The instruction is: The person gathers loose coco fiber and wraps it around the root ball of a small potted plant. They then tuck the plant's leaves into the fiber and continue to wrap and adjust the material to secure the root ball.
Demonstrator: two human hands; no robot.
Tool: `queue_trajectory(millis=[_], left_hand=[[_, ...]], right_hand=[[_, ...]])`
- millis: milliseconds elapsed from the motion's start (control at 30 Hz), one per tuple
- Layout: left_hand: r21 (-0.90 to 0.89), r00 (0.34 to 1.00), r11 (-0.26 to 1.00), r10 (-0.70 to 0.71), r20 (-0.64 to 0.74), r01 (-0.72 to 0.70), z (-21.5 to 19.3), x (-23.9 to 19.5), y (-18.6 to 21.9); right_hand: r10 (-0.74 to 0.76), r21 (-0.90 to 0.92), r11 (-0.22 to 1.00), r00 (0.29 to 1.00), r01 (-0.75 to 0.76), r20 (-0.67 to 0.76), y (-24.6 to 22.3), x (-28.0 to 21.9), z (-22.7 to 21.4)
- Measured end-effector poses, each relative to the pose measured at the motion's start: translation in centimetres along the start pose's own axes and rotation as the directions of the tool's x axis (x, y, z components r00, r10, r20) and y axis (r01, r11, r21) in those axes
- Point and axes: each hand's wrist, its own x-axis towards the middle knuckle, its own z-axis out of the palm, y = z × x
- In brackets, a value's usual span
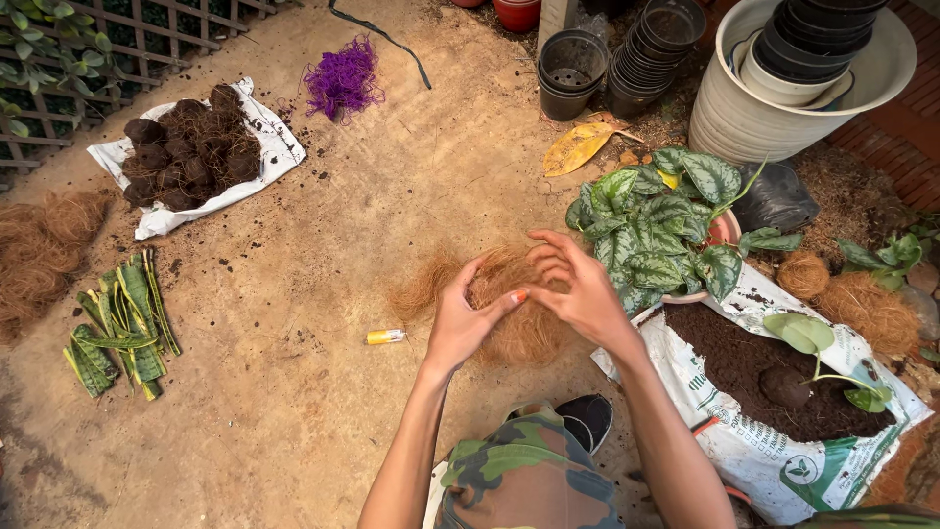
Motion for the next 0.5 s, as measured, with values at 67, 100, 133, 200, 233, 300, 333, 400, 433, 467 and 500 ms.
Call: queue_trajectory(millis=[67, 100, 133, 200, 233, 300, 333, 400, 433, 467, 500], left_hand=[[-0.219, 0.985, 0.965, -0.163, -0.060, 0.146, -0.4, 0.3, -0.1], [-0.331, 0.967, 0.921, -0.242, -0.078, 0.204, -0.4, 0.6, -0.3], [-0.344, 0.972, 0.932, -0.175, -0.159, 0.112, -0.5, 1.0, -0.4], [-0.348, 0.950, 0.935, -0.051, -0.308, -0.063, -0.3, 1.2, -1.0], [-0.473, 0.944, 0.879, -0.099, -0.315, -0.065, -0.1, 1.4, -1.1], [-0.693, 0.930, 0.717, -0.199, -0.308, -0.076, 0.9, 1.2, -1.3], [-0.681, 0.938, 0.730, -0.194, -0.288, -0.058, 1.5, 1.1, -1.4], [-0.652, 0.950, 0.758, -0.187, -0.249, -0.021, 2.6, 0.7, -1.5], [-0.601, 0.960, 0.797, -0.211, -0.186, 0.059, 2.9, 0.5, -1.6], [-0.542, 0.963, 0.829, -0.240, -0.124, 0.136, 3.1, 0.1, -1.7], [-0.477, 0.959, 0.853, -0.276, -0.065, 0.213, 3.2, -0.3, -1.9]], right_hand=[[-0.167, -0.052, 0.985, 0.985, 0.164, -0.043, 0.6, -0.9, -0.8], [-0.191, -0.020, 0.981, 0.970, 0.191, -0.149, 0.9, -1.2, -1.3], [-0.211, 0.009, 0.975, 0.944, 0.220, -0.253, 1.4, -1.5, -1.8], [-0.121, 0.129, 0.974, 0.910, 0.185, -0.396, 2.4, -2.3, -1.9], [-0.024, 0.223, 0.966, 0.903, 0.132, -0.430, 2.9, -2.4, -1.7], [0.083, 0.387, 0.918, 0.918, 0.081, -0.388, 3.6, -2.6, -0.6], [0.086, 0.456, 0.887, 0.943, 0.074, -0.320, 3.9, -2.7, 0.3], [0.172, 0.598, 0.801, 0.959, -0.004, -0.223, 4.0, -2.6, 1.9], [0.252, 0.669, 0.741, 0.950, -0.066, -0.186, 3.9, -2.5, 2.8], [0.328, 0.732, 0.670, 0.934, -0.125, -0.141, 3.8, -2.2, 3.2], [0.332, 0.707, 0.696, 0.930, -0.129, -0.157, 3.8, -1.9, 3.3]])
